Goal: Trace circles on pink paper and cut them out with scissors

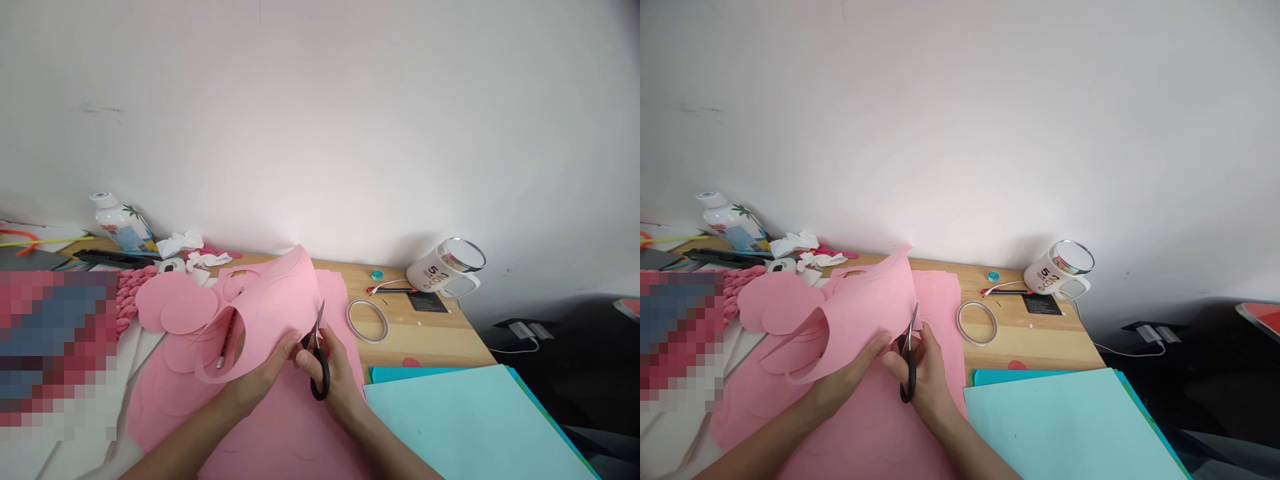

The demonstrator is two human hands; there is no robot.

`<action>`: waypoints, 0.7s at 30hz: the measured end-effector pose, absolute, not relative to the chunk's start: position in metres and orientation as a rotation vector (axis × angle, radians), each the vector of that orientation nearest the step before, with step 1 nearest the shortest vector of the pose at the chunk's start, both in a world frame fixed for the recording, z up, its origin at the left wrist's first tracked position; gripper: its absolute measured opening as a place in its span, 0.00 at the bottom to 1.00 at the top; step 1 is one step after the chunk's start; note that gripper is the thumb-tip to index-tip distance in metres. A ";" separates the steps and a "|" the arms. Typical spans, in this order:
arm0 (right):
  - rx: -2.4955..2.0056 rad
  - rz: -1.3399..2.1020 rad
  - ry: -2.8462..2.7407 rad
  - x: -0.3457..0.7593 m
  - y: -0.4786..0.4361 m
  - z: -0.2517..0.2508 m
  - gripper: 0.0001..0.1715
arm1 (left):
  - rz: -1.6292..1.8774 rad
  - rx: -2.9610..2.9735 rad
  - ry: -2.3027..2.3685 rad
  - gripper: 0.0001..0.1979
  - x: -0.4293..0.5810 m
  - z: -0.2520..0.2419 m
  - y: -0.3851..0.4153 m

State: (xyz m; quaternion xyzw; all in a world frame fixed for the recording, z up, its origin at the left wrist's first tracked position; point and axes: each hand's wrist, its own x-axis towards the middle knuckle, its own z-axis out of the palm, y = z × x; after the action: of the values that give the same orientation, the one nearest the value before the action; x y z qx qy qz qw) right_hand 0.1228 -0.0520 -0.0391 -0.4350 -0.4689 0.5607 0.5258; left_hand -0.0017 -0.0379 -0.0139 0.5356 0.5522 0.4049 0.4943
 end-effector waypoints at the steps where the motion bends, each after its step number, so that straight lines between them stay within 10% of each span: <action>1: -1.047 1.338 -1.119 0.123 -0.052 -0.039 0.26 | 0.970 1.318 1.308 0.19 0.000 -0.011 -0.038; 21: -0.990 1.387 -1.085 0.122 -0.051 -0.045 0.24 | 1.006 1.347 1.273 0.18 0.003 0.001 -0.039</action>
State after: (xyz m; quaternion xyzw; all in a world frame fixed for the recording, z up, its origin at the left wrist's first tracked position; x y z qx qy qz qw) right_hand 0.1224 -0.0514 -0.0451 -0.4149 -0.4548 0.5814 0.5319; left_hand 0.0026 -0.0391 0.0013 0.5556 0.5249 0.4148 0.4937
